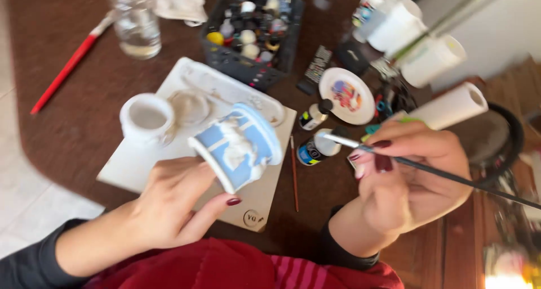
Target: Painting a small decorative ceramic cup with blue and white paint.
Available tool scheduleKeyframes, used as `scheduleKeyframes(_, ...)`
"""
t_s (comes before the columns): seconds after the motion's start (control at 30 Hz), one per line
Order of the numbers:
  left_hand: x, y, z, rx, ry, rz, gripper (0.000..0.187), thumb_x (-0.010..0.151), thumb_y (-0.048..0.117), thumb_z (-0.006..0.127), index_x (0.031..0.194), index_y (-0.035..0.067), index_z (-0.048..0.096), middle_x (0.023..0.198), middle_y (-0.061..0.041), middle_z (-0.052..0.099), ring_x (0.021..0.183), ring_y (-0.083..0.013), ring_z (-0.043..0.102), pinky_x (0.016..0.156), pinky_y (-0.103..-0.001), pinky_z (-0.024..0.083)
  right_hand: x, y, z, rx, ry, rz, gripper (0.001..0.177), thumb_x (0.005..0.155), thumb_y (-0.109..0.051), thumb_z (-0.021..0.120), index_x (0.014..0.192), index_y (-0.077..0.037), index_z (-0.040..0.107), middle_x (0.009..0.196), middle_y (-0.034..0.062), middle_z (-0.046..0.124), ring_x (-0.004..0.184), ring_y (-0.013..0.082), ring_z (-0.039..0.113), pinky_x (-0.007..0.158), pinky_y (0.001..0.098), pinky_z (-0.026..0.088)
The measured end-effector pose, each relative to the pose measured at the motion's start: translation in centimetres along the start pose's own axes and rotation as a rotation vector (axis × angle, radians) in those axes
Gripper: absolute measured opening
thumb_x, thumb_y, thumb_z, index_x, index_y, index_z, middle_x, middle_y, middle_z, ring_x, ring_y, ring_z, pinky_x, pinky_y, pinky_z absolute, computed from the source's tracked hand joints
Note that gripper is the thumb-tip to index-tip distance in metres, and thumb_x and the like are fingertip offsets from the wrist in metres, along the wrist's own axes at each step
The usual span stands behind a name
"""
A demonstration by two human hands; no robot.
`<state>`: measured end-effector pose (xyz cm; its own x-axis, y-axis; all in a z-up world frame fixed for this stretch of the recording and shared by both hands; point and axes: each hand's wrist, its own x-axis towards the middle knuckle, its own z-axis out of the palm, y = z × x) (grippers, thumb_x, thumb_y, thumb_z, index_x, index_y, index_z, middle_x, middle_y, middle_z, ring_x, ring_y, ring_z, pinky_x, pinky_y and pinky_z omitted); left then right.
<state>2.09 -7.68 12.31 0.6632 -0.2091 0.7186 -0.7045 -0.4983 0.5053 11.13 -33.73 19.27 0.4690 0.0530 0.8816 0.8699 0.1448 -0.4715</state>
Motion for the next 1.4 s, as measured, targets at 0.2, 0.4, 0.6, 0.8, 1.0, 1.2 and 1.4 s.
scheduleKeyframes(0.2,-0.3,3.2,-0.5,0.013,0.041,0.012,0.034,0.089,0.013,0.078,0.115,-0.002,0.064,0.084,-0.011,0.068,0.069,-0.0326,0.067,0.061,-0.040,0.052,1.7,-1.0,0.3,0.130,0.003,0.050,0.019,0.090,-0.004,0.065,0.098,0.010,0.056,0.084,0.0270,0.064,0.053,0.0180,0.056,0.053,0.0216,0.046)
scheduleKeyframes(0.4,0.3,3.3,-1.7,-0.004,-0.015,0.026,0.034,0.089,0.012,0.076,0.116,-0.003,0.063,0.085,-0.012,0.069,0.067,-0.0321,0.067,0.059,-0.039,0.052,0.4,-2.6,0.3,0.139,0.012,0.025,0.020,0.092,-0.007,0.064,0.100,0.008,0.054,0.088,0.0262,0.063,0.052,0.0186,0.057,0.052,0.0242,0.051)
scheduleKeyframes(0.6,4.9,0.0,-4.7,-0.123,-0.185,0.149,0.041,0.090,0.013,0.076,0.122,-0.006,0.060,0.095,-0.011,0.071,0.078,-0.0303,0.071,0.071,-0.040,0.057,0.2,-1.9,-0.2,-0.081,0.150,-0.073,0.018,0.089,-0.006,0.060,0.099,0.008,0.053,0.083,0.0261,0.062,0.051,0.0195,0.058,0.053,0.0277,0.051)
scheduleKeyframes(0.8,8.9,-5.3,-4.7,-0.311,-0.370,0.227,0.033,0.087,0.010,0.078,0.116,0.001,0.066,0.093,-0.012,0.072,0.079,-0.0288,0.073,0.074,-0.040,0.058,1.4,-1.7,1.3,-0.085,0.276,0.087,0.011,0.080,0.002,0.058,0.090,0.003,0.054,0.073,0.0211,0.061,0.046,0.0185,0.056,0.048,0.0284,0.050)
scheduleKeyframes(1.0,10.9,-5.4,-5.7,-0.376,-0.318,0.352,0.041,0.083,0.011,0.078,0.117,-0.004,0.059,0.099,-0.017,0.071,0.081,-0.0305,0.075,0.075,-0.039,0.061,0.2,-2.1,3.9,-0.151,0.343,0.134,0.017,0.075,0.006,0.061,0.090,0.003,0.057,0.073,0.0227,0.062,0.050,0.0206,0.055,0.051,0.0275,0.046)
scheduleKeyframes(1.2,9.0,-3.6,-6.8,-0.433,-0.360,0.087,0.039,0.086,0.005,0.074,0.123,-0.004,0.062,0.087,-0.007,0.075,0.063,-0.0235,0.073,0.058,-0.036,0.057,0.9,-2.4,2.7,-0.048,0.247,0.110,0.015,0.079,-0.005,0.058,0.089,0.006,0.056,0.079,0.0254,0.060,0.049,0.0205,0.052,0.047,0.0262,0.047)
scheduleKeyframes(1.4,9.9,-2.2,-5.7,-0.299,-0.327,0.157,0.033,0.090,0.010,0.072,0.119,-0.001,0.061,0.084,-0.011,0.071,0.072,-0.0331,0.071,0.061,-0.042,0.054,-0.4,-0.8,1.6,0.014,0.257,-0.092,0.021,0.093,-0.006,0.064,0.105,0.009,0.056,0.085,0.0285,0.061,0.063,0.0240,0.056,0.053,0.0298,0.047)
